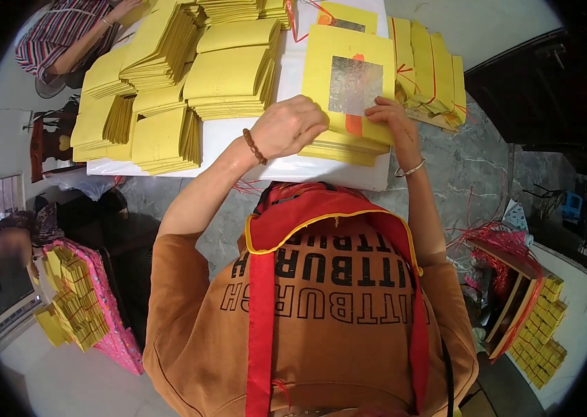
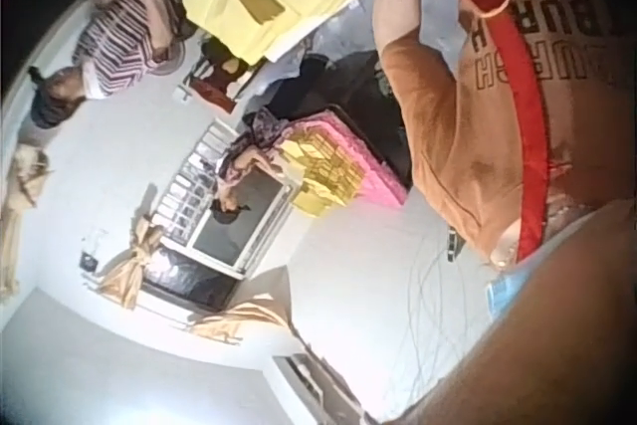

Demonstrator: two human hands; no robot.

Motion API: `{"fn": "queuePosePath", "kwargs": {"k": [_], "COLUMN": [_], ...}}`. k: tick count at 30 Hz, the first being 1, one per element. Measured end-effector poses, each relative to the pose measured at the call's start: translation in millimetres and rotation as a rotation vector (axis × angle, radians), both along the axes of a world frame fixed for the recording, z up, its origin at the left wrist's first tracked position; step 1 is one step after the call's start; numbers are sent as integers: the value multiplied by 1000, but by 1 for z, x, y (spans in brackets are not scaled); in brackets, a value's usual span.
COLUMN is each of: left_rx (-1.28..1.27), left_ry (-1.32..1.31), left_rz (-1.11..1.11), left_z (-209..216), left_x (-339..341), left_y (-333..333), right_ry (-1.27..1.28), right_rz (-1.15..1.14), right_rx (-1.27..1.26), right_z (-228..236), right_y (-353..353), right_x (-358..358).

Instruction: Arranging and stacking yellow paper sheets with foil centers on a table.

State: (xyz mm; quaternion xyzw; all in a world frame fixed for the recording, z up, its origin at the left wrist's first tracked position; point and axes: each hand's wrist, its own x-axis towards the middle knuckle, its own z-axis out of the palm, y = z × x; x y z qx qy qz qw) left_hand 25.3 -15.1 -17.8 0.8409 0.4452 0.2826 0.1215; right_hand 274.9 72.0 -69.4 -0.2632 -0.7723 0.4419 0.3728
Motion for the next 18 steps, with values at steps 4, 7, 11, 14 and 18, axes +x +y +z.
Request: {"fn": "queuePosePath", "kwargs": {"k": [4,7,11,14,18], "left_rx": [-125,-221,-434,-533,-621], "left_ry": [-170,-232,-264,-256,-267], "left_rz": [5,32,104,134,169], "left_z": [0,1,4,6,9], "left_x": [-4,-5,-5,-6,-5], "left_y": [9,12,15,17,18], "right_ry": [32,52,73,58,63], "right_rz": [-16,-15,-21,-16,24], "right_rx": [-58,-114,-160,-162,-112], "right_z": [5,-1,-2,-3,-8], "right_y": [-2,0,-1,1,3], "right_x": [-3,-3,-3,-1,3]}}
